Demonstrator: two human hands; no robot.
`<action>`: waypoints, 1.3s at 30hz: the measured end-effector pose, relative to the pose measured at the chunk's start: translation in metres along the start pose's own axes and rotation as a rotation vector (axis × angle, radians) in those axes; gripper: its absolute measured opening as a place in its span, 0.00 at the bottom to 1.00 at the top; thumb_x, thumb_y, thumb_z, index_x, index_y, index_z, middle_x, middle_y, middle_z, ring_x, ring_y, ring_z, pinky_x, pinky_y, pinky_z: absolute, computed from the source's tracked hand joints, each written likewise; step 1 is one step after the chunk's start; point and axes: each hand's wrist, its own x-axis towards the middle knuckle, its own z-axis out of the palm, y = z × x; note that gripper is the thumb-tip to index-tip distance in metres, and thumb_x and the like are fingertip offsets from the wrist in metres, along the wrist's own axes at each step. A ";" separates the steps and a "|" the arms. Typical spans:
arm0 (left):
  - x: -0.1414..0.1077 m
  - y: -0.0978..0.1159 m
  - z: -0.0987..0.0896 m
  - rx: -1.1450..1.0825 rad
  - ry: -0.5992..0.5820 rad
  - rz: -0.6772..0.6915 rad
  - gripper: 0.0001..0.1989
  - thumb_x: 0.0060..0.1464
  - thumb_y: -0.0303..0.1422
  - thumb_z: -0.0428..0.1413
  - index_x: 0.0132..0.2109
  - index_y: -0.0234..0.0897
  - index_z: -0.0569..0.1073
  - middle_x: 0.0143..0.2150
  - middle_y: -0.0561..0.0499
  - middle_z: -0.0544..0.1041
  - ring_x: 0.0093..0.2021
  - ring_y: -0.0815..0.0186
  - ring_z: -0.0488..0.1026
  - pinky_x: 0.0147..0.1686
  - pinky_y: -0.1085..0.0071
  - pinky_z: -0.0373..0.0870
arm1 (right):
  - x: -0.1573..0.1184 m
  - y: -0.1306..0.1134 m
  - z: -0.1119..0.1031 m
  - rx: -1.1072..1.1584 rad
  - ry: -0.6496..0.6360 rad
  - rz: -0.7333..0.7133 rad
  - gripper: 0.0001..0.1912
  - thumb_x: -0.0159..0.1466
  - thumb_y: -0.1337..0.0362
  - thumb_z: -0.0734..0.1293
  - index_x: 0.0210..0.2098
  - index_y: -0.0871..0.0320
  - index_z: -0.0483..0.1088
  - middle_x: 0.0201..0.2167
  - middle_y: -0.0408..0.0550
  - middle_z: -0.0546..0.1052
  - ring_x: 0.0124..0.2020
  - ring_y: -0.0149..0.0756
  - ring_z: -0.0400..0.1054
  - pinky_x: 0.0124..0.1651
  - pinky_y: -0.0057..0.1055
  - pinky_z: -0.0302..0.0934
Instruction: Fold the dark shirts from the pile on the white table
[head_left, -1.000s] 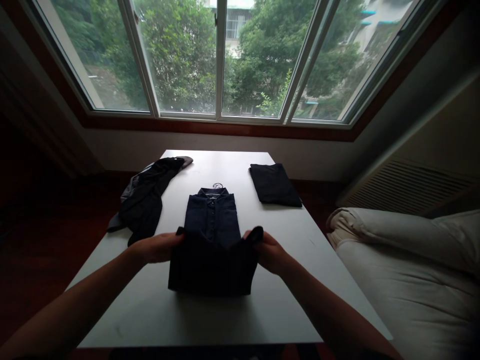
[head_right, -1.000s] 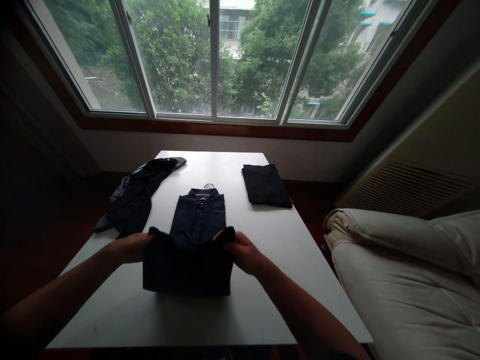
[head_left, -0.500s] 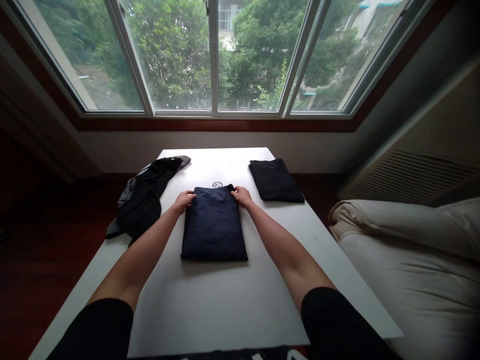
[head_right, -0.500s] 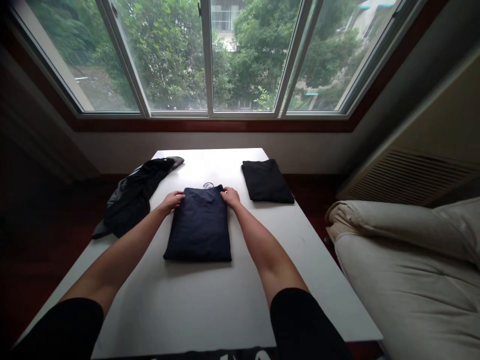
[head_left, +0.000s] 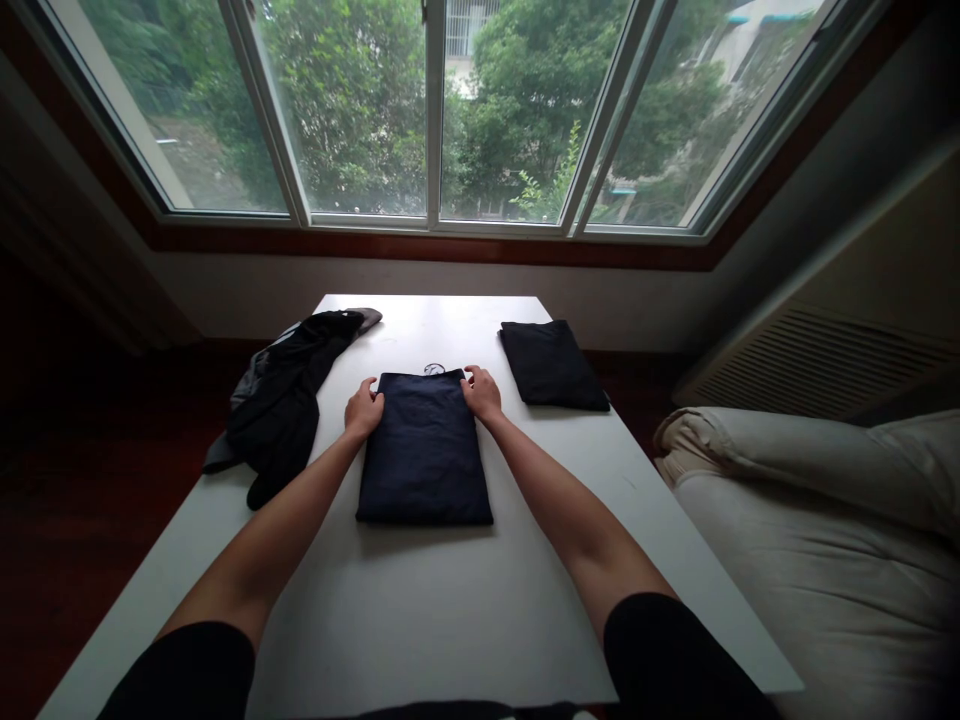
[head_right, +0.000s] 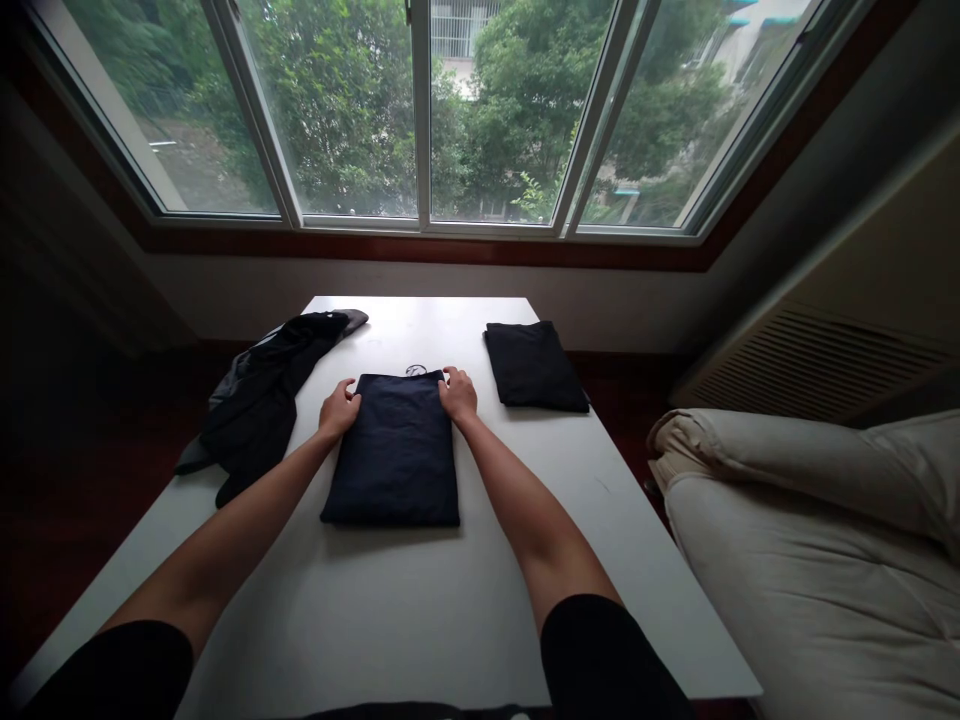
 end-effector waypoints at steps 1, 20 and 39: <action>-0.002 -0.003 0.001 0.023 -0.001 0.013 0.26 0.65 0.37 0.54 0.68 0.36 0.67 0.49 0.41 0.80 0.49 0.54 0.77 0.49 0.66 0.66 | -0.004 -0.002 0.001 -0.023 0.034 -0.048 0.18 0.72 0.62 0.63 0.59 0.59 0.71 0.50 0.55 0.76 0.52 0.42 0.68 0.58 0.34 0.59; -0.118 -0.030 -0.028 -0.025 -0.258 0.051 0.31 0.62 0.44 0.56 0.69 0.41 0.68 0.45 0.46 0.81 0.48 0.54 0.78 0.48 0.64 0.71 | -0.024 -0.018 0.036 -0.329 -0.248 -0.352 0.27 0.73 0.51 0.62 0.67 0.54 0.66 0.73 0.58 0.60 0.75 0.53 0.48 0.74 0.57 0.40; -0.228 -0.043 -0.068 -0.019 -0.183 0.085 0.20 0.65 0.41 0.52 0.58 0.44 0.79 0.44 0.46 0.80 0.43 0.56 0.75 0.47 0.59 0.72 | -0.017 -0.086 0.084 -0.276 -0.423 -0.530 0.32 0.75 0.44 0.57 0.74 0.48 0.56 0.77 0.51 0.51 0.77 0.51 0.43 0.75 0.57 0.39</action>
